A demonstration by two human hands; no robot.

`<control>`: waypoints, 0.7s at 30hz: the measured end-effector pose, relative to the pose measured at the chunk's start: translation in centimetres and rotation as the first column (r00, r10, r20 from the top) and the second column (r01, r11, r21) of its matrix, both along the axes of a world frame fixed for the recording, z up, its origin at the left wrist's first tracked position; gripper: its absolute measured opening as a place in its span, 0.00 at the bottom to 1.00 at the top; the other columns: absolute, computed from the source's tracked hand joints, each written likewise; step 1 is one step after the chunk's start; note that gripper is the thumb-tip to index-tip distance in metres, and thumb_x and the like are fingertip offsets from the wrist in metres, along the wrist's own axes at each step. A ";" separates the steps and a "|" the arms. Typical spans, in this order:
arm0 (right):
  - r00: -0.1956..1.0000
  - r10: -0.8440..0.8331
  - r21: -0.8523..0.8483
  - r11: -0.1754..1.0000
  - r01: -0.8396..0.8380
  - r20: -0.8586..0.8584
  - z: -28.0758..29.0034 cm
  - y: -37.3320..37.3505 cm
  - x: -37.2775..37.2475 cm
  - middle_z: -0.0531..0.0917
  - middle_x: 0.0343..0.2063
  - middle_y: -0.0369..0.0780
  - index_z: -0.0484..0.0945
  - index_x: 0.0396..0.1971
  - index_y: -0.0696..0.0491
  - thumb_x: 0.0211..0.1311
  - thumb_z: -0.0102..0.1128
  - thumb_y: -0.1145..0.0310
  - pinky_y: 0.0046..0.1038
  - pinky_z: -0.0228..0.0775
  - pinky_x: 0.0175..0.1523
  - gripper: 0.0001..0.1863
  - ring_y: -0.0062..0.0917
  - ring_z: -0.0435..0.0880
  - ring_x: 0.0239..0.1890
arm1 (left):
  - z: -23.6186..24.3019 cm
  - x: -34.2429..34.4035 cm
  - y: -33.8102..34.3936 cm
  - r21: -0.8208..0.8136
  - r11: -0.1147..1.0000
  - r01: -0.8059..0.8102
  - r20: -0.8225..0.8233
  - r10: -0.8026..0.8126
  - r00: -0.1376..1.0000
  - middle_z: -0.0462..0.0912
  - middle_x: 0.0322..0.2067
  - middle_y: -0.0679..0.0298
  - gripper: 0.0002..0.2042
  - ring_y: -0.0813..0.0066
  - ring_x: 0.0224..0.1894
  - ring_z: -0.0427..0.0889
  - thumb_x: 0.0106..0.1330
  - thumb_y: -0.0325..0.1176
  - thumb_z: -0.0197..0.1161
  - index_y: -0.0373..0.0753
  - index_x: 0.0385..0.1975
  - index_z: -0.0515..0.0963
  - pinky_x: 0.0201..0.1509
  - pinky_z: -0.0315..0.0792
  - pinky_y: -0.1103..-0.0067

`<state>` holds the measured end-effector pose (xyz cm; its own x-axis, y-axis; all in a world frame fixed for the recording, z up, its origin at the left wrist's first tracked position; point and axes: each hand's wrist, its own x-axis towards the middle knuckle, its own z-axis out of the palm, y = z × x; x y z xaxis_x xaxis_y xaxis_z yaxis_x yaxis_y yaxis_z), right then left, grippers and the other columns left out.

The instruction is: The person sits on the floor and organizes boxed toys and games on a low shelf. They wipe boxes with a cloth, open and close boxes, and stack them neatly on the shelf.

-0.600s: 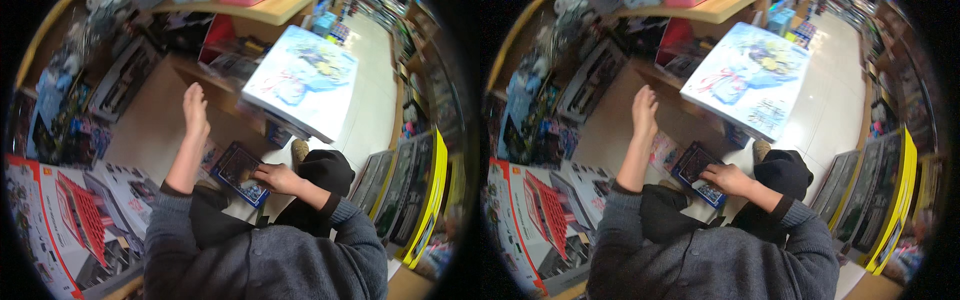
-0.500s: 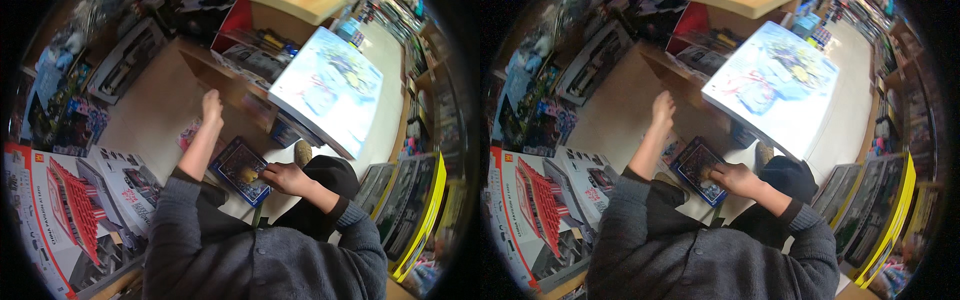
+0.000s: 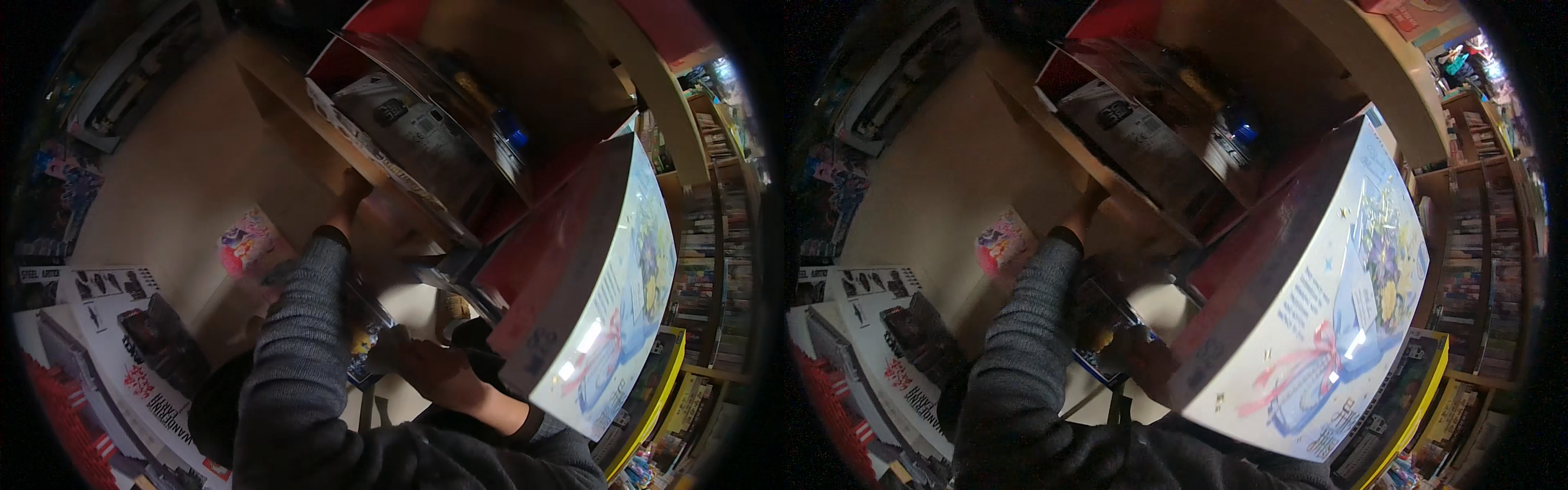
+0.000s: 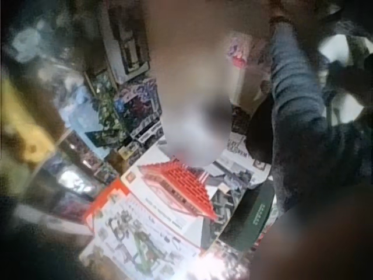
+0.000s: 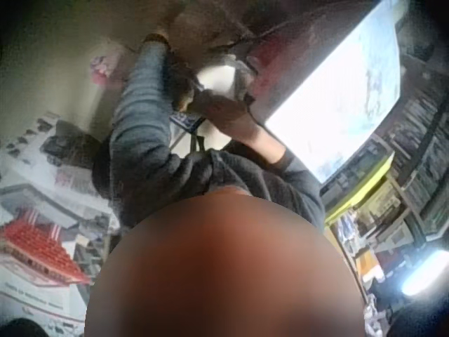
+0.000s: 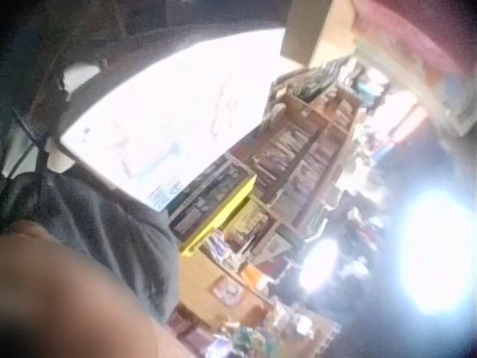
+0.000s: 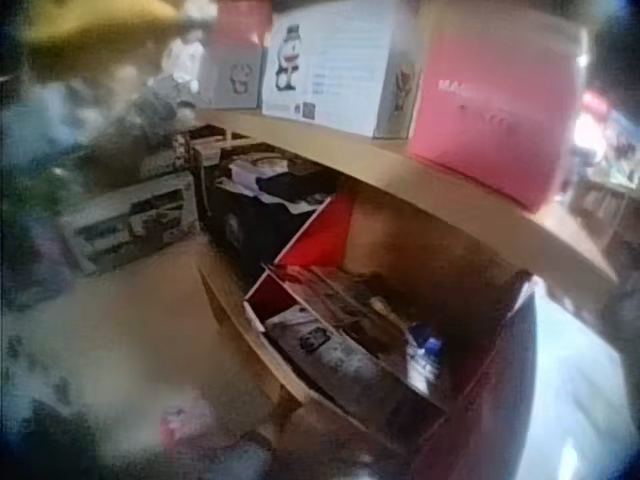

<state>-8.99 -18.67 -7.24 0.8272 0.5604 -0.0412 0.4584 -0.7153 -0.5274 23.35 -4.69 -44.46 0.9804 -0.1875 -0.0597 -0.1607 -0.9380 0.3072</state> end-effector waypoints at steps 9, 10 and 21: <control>0.995 -0.047 0.013 0.999 0.048 -0.092 0.1 0.9 -0.9 0.77 0.32 0.38 0.75 0.36 0.52 0.46 0.58 0.70 0.24 0.71 0.27 0.14 0.27 0.79 0.31 | 3.5 -1.5 -0.2 -0.478 0.877 0.043 0.067 -0.012 0.998 0.75 0.42 0.59 0.16 0.59 0.43 0.74 0.57 0.39 0.53 0.41 0.44 0.72 0.45 0.69 0.71; 0.999 -0.032 0.012 0.999 0.032 -0.026 0.1 1.0 -0.9 0.77 0.32 0.38 0.74 0.37 0.52 0.46 0.58 0.70 0.24 0.71 0.27 0.14 0.27 0.79 0.32 | 4.6 -1.8 -0.1 -0.415 0.909 0.041 0.114 0.007 0.993 0.75 0.41 0.58 0.16 0.58 0.43 0.74 0.58 0.38 0.53 0.40 0.45 0.72 0.45 0.68 0.71; 0.995 -0.052 0.297 0.955 0.023 0.089 -1.0 1.5 -1.1 0.72 0.42 0.44 0.70 0.46 0.52 0.54 0.53 0.70 0.33 0.69 0.45 0.17 0.39 0.73 0.42 | 22.3 -21.6 13.1 -0.785 0.057 -0.617 -0.532 0.448 0.718 0.76 0.40 0.55 0.21 0.70 0.41 0.74 0.63 0.44 0.51 0.33 0.48 0.70 0.43 0.67 0.77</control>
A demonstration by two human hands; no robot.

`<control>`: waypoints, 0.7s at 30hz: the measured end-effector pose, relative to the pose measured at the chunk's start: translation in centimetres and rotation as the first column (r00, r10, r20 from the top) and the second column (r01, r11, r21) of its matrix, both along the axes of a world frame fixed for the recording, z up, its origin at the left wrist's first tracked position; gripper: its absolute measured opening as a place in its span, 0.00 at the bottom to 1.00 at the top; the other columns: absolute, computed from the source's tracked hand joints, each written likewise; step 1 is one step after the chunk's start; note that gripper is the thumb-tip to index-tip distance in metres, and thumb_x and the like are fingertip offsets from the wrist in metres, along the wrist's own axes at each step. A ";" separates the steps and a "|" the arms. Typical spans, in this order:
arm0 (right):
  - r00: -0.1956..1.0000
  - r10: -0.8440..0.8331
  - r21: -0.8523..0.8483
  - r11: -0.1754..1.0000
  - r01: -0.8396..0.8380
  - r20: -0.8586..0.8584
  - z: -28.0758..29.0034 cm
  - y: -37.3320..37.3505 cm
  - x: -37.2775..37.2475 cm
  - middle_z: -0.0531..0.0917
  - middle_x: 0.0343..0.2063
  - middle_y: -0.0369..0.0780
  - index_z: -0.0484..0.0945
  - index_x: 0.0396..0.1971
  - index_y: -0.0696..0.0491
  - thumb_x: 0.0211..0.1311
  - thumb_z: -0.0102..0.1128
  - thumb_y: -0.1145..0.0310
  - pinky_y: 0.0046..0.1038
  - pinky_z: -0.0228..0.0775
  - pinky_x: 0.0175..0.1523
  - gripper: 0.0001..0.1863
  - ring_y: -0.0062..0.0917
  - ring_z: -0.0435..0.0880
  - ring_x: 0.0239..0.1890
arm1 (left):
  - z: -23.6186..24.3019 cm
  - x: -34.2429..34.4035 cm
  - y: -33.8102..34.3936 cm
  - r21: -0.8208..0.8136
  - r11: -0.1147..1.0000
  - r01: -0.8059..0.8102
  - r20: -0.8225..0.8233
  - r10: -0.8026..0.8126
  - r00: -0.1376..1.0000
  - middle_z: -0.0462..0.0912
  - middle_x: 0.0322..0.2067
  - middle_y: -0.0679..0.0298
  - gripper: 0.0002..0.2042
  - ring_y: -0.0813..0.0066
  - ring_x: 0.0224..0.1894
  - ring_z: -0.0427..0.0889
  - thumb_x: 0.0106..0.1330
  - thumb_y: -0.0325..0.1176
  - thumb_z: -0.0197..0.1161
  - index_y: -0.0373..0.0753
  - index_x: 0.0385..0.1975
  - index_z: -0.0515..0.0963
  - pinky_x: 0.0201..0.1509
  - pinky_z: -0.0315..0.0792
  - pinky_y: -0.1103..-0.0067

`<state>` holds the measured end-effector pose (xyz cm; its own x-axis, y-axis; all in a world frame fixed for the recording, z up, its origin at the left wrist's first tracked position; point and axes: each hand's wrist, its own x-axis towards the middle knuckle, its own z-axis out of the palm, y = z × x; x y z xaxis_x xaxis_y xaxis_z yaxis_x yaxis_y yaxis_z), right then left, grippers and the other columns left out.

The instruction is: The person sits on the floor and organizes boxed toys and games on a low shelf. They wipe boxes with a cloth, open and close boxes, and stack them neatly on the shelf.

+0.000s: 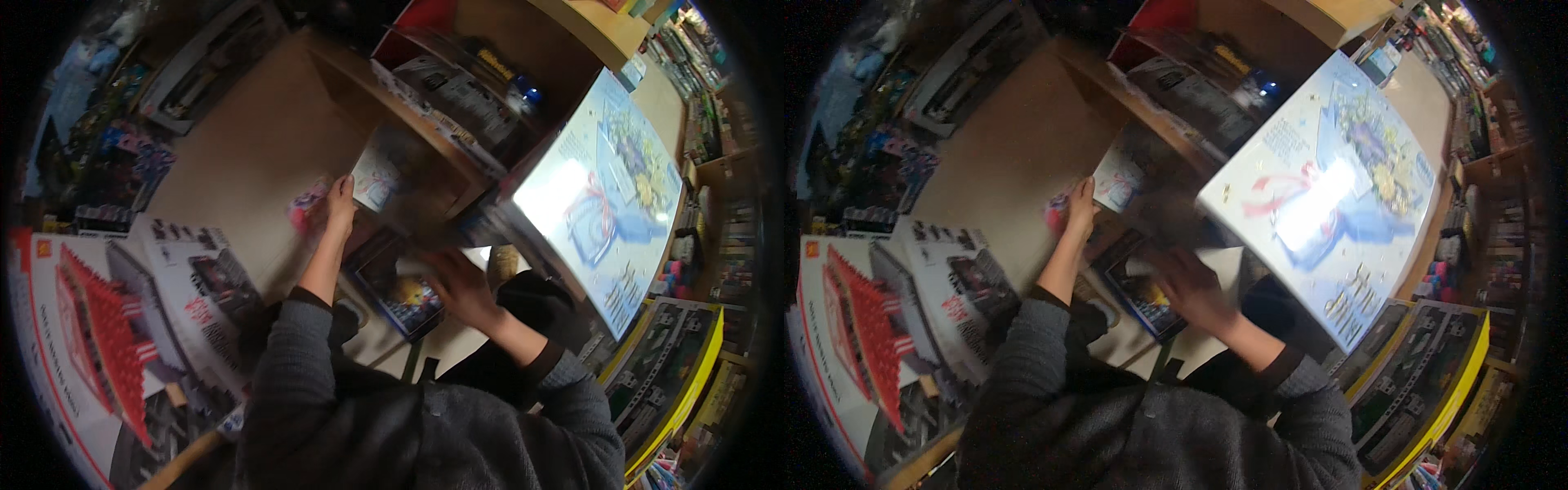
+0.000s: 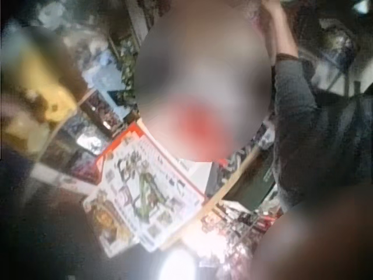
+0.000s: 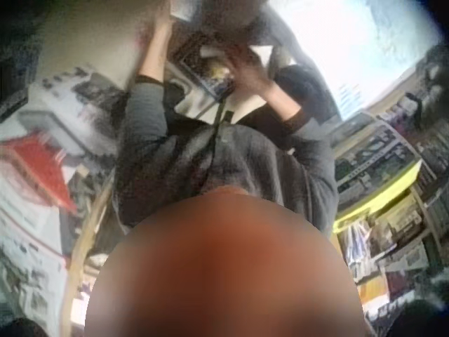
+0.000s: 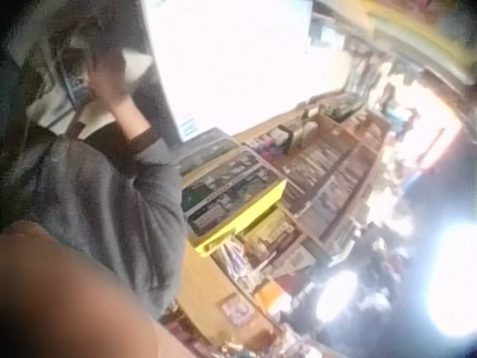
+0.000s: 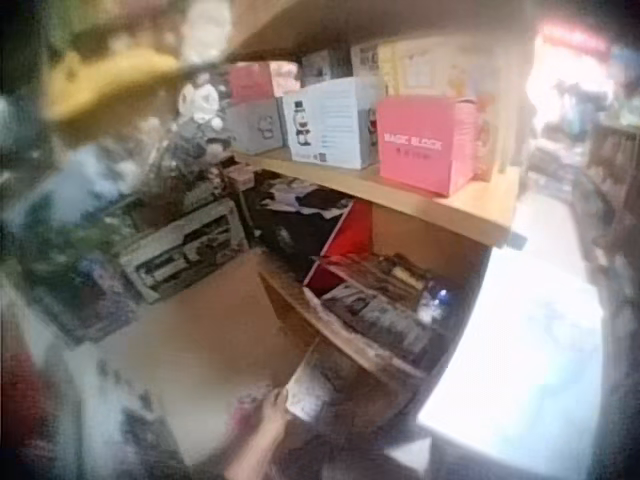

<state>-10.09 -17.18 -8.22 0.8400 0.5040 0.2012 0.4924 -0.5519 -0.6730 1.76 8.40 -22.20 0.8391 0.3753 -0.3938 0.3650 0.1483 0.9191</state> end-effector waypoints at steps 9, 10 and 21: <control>0.975 0.132 0.215 0.962 -0.169 0.177 1.9 10.2 -3.0 0.60 0.57 0.47 0.64 0.54 0.49 0.55 0.52 0.65 0.38 0.53 0.59 0.24 0.41 0.61 0.57 | 14.7 -15.5 0.5 0.003 0.981 -0.193 0.212 0.188 0.959 0.75 0.38 0.59 0.19 0.74 0.41 0.72 0.67 0.40 0.45 0.28 0.42 0.71 0.45 0.65 0.80; 0.954 0.180 0.121 0.969 -0.213 0.240 2.4 11.5 -3.9 0.59 0.58 0.46 0.62 0.56 0.48 0.55 0.51 0.63 0.40 0.49 0.62 0.26 0.42 0.59 0.59 | 15.6 -17.0 0.5 0.115 0.980 -0.163 0.295 0.123 0.947 0.75 0.38 0.59 0.18 0.75 0.41 0.71 0.68 0.39 0.44 0.27 0.41 0.71 0.45 0.64 0.81; 0.947 -0.083 0.089 0.994 0.058 0.311 6.3 10.9 1.9 0.67 0.53 0.43 0.68 0.50 0.48 0.56 0.49 0.58 0.39 0.60 0.54 0.21 0.40 0.67 0.53 | 19.2 -24.7 3.9 -0.166 0.969 -0.181 0.365 0.231 0.902 0.75 0.40 0.53 0.18 0.69 0.41 0.76 0.68 0.37 0.42 0.22 0.42 0.68 0.47 0.69 0.75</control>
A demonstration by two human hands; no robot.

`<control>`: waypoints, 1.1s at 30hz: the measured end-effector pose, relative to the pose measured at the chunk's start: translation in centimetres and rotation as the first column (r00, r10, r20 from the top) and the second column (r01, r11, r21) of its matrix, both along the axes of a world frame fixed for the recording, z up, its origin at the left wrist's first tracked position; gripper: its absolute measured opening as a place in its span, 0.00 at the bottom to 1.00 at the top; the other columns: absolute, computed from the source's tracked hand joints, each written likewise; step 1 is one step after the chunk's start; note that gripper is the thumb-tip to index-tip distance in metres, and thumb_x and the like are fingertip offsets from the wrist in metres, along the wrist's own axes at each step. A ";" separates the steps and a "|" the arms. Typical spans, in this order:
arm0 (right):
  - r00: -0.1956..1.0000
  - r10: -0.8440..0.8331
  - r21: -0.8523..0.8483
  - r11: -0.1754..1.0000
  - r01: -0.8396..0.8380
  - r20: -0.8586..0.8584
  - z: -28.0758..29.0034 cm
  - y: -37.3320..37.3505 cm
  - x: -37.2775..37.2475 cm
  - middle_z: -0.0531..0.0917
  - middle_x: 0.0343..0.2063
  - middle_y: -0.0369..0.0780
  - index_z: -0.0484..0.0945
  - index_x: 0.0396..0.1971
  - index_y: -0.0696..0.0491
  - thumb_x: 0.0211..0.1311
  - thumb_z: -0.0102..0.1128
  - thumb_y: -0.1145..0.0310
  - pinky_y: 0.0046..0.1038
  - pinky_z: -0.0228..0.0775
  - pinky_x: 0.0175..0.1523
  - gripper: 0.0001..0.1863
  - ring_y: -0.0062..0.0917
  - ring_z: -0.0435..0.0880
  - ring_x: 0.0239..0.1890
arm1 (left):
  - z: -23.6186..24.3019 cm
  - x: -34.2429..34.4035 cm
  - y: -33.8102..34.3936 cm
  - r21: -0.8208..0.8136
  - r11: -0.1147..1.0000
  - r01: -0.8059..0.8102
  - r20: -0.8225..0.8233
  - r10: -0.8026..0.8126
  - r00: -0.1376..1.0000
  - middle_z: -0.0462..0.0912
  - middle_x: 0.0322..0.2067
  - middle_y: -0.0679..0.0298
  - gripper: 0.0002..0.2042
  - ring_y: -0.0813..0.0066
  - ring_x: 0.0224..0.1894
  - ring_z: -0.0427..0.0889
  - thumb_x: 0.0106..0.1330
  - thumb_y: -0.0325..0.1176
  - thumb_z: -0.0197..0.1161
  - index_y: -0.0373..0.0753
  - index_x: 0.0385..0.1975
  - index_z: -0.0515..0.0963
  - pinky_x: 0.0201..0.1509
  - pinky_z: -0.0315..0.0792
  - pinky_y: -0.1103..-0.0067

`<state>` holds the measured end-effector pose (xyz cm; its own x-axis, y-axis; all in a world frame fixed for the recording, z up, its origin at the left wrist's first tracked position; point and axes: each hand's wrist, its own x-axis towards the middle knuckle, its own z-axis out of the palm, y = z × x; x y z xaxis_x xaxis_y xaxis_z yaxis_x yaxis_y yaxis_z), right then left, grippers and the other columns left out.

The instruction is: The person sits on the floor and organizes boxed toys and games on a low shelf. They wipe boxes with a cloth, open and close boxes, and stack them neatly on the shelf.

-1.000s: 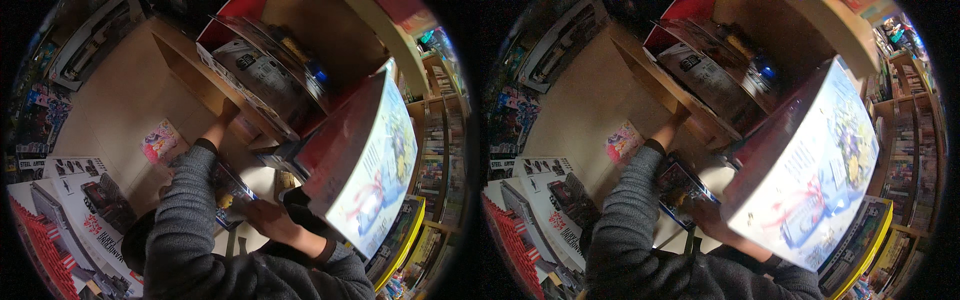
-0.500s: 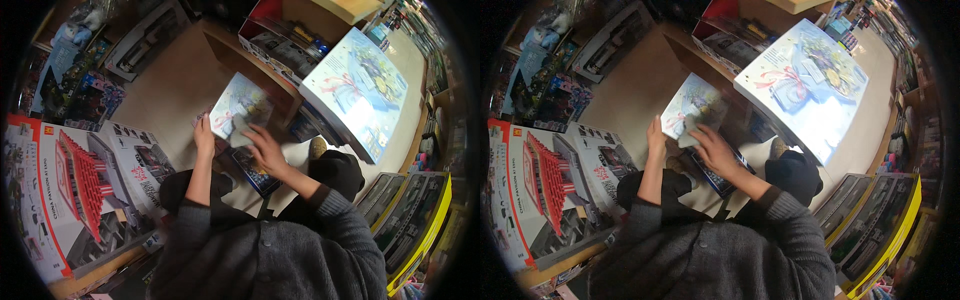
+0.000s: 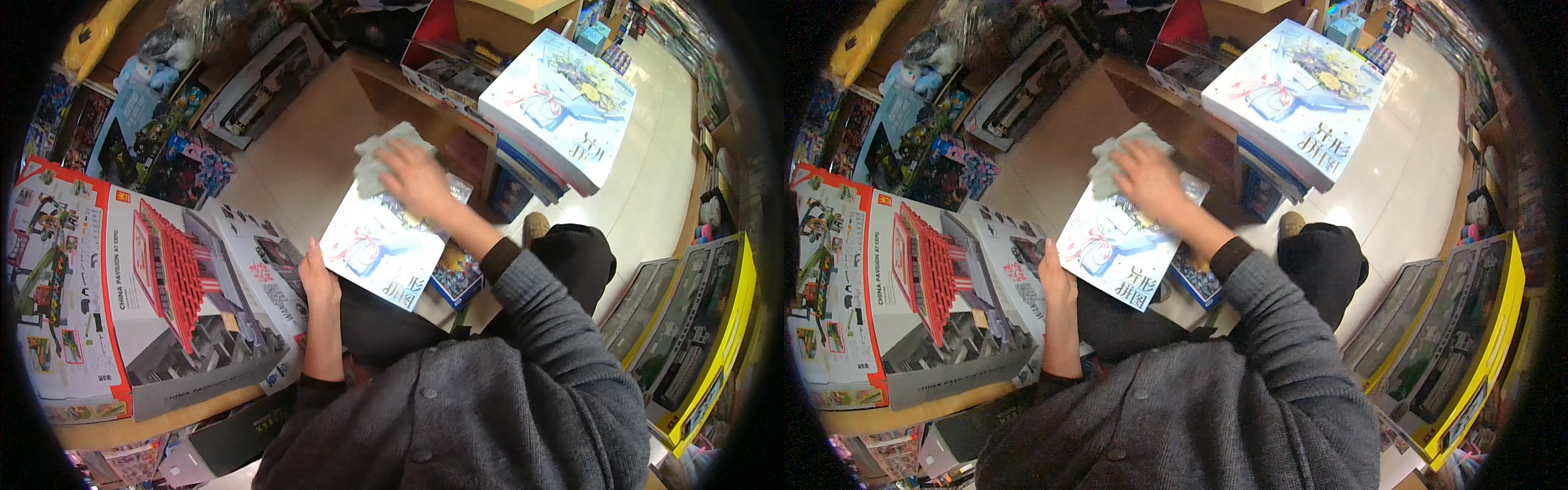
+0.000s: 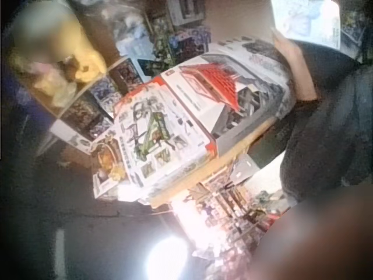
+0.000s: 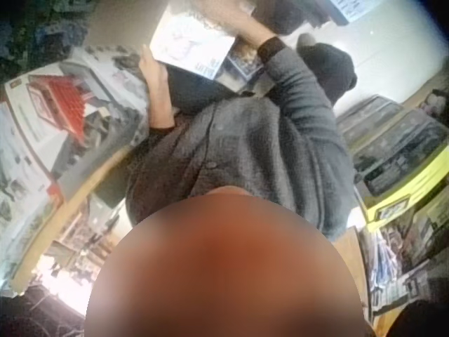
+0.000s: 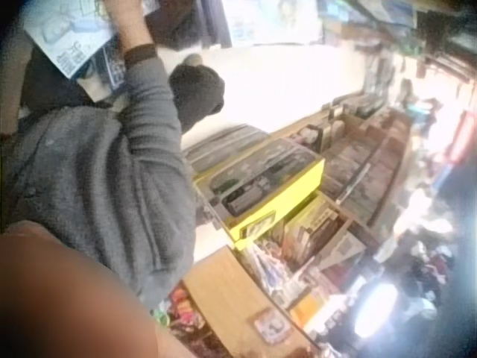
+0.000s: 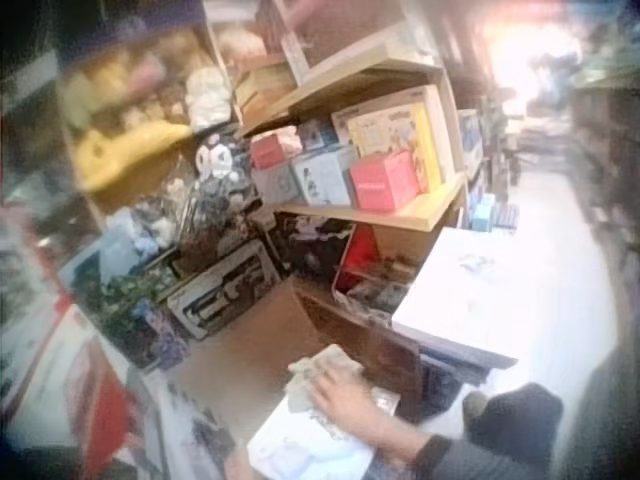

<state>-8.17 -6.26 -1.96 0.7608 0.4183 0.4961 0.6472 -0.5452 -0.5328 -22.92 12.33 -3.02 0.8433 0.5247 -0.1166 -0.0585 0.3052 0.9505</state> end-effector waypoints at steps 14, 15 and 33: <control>0.941 0.299 -0.074 0.954 -0.290 0.159 1.4 -1.3 -14.3 0.75 0.41 0.41 0.74 0.35 0.51 0.41 0.55 0.70 0.35 0.62 0.55 0.15 0.34 0.73 0.47 | -2.7 0.9 0.9 -0.197 0.972 -0.127 -0.178 0.092 0.980 0.72 0.46 0.53 0.22 0.59 0.46 0.74 0.66 0.42 0.43 0.26 0.48 0.65 0.49 0.70 0.69; 0.885 0.413 -0.146 0.910 -0.389 0.216 1.6 -1.0 -15.1 0.74 0.42 0.39 0.74 0.36 0.49 0.41 0.57 0.70 0.34 0.62 0.54 0.16 0.32 0.72 0.47 | -2.8 0.6 0.9 -0.210 0.969 -0.130 -0.287 0.066 0.956 0.71 0.48 0.54 0.24 0.60 0.48 0.72 0.66 0.46 0.41 0.30 0.50 0.65 0.50 0.69 0.69; 0.963 0.098 0.254 0.953 -0.163 0.251 1.3 -13.0 -10.5 0.73 0.38 0.44 0.74 0.27 0.54 0.31 0.58 0.81 0.30 0.71 0.38 0.15 0.37 0.74 0.37 | 9.4 4.3 -1.7 -0.181 0.957 0.228 0.180 -0.196 0.964 0.72 0.48 0.58 0.23 0.67 0.49 0.73 0.67 0.44 0.45 0.30 0.51 0.64 0.51 0.68 0.72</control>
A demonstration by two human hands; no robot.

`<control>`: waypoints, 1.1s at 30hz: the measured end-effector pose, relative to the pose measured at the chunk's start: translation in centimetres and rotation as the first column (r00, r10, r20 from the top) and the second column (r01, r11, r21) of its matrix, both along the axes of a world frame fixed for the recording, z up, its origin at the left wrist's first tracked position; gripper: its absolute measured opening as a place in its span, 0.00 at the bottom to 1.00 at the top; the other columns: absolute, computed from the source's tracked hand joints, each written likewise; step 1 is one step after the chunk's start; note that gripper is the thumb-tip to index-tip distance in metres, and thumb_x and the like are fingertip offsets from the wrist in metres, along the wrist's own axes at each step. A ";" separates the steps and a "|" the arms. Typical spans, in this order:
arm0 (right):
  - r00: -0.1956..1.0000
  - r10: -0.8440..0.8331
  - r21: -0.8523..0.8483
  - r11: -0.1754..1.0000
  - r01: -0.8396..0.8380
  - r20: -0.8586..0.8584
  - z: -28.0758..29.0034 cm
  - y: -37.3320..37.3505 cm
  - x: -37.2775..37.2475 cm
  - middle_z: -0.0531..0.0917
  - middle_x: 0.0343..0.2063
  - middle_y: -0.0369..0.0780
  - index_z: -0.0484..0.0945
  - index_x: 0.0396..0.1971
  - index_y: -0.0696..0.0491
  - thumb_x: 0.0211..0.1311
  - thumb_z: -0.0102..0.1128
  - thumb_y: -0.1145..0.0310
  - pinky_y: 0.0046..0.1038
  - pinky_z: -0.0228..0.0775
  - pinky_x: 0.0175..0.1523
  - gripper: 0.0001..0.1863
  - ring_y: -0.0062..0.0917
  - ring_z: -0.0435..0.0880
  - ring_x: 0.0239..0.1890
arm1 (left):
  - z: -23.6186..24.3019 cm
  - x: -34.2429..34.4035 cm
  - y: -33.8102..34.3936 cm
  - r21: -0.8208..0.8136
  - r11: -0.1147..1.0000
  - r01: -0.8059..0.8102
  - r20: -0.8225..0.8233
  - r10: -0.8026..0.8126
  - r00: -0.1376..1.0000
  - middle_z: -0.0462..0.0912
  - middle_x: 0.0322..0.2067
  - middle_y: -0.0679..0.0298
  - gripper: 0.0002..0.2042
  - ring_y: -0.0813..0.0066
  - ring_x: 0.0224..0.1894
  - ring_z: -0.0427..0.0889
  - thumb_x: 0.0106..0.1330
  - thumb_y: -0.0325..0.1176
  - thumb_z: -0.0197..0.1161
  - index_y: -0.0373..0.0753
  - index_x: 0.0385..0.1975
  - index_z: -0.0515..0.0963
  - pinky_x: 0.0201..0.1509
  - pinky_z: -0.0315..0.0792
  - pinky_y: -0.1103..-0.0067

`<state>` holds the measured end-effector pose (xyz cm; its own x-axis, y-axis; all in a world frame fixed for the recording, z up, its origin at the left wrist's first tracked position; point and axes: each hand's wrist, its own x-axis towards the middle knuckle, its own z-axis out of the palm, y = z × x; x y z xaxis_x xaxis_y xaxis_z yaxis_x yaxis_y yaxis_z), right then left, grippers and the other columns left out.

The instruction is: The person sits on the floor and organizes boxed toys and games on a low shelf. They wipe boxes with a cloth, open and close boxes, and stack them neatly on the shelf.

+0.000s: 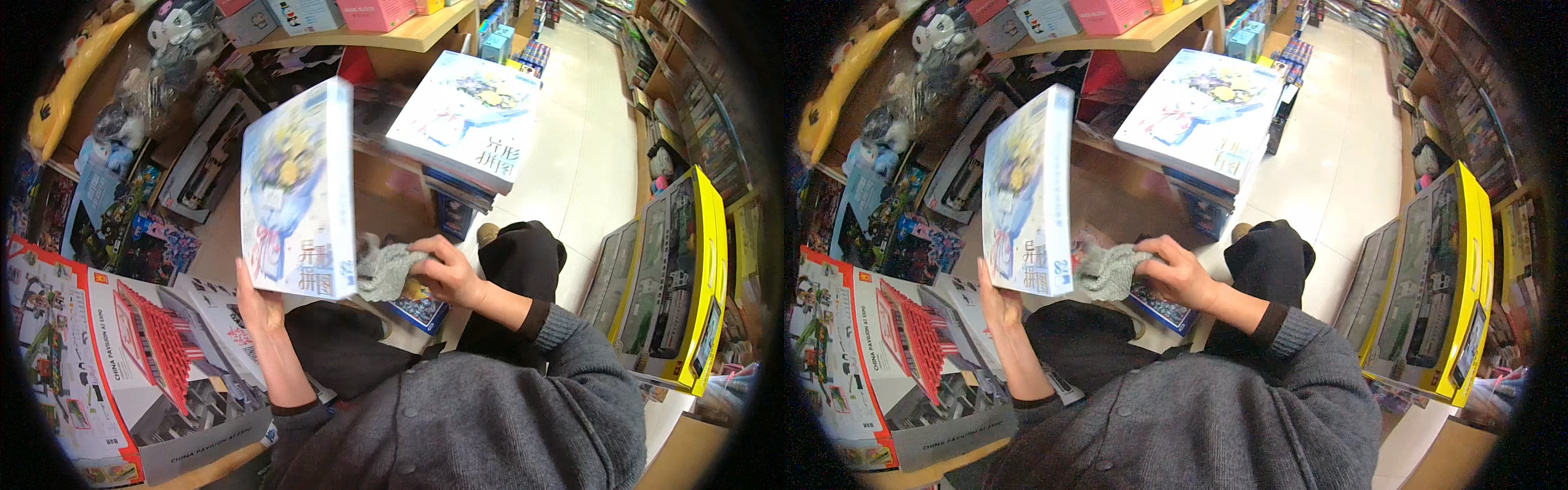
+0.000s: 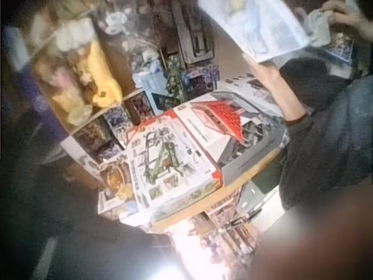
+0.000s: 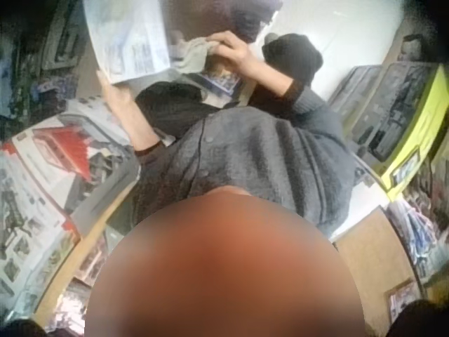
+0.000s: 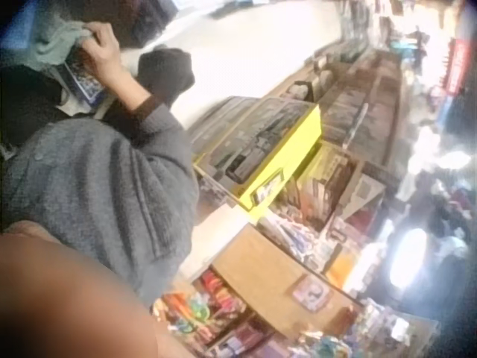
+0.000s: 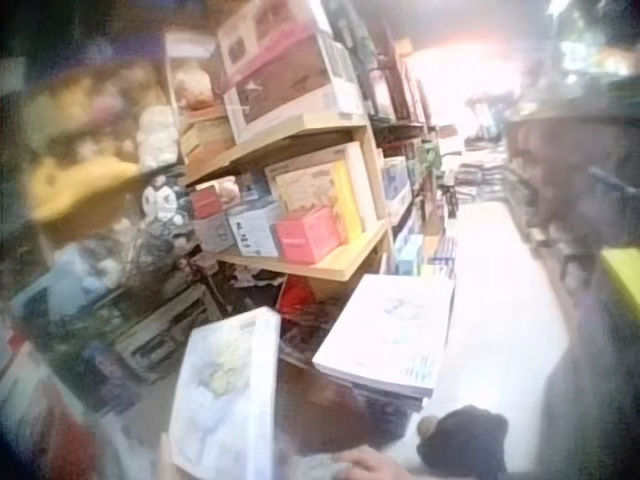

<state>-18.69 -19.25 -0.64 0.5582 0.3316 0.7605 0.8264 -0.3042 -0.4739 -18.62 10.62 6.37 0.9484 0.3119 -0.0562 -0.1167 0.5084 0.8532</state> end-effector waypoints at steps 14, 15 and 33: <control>0.983 0.061 -0.180 0.979 -0.092 -0.173 -4.4 -2.0 0.1 0.73 0.44 0.42 0.73 0.28 0.53 0.34 0.59 0.78 0.32 0.71 0.42 0.14 0.38 0.73 0.42 | 8.5 12.3 -18.7 0.213 0.837 0.504 -0.179 -0.474 0.862 0.74 0.41 0.55 0.22 0.69 0.43 0.74 0.64 0.46 0.50 0.28 0.42 0.70 0.46 0.72 0.69; 0.980 0.070 -0.204 0.973 -0.107 -0.184 -4.5 -2.1 0.4 0.72 0.44 0.43 0.72 0.28 0.53 0.35 0.59 0.77 0.32 0.70 0.42 0.14 0.38 0.73 0.43 | 8.7 12.6 -19.0 0.206 0.823 0.530 -0.182 -0.500 0.847 0.74 0.41 0.55 0.23 0.69 0.44 0.73 0.64 0.47 0.49 0.28 0.43 0.70 0.47 0.71 0.69; 0.763 0.122 -0.324 0.855 -0.406 -0.634 -5.7 -1.4 8.5 0.74 0.37 0.42 0.75 0.29 0.52 0.43 0.52 0.81 0.31 0.68 0.44 0.11 0.36 0.74 0.40 | -20.2 26.6 -8.1 0.043 0.996 0.073 -0.674 -0.025 0.738 0.60 0.54 0.55 0.28 0.61 0.52 0.63 0.62 0.49 0.50 0.40 0.57 0.58 0.54 0.62 0.68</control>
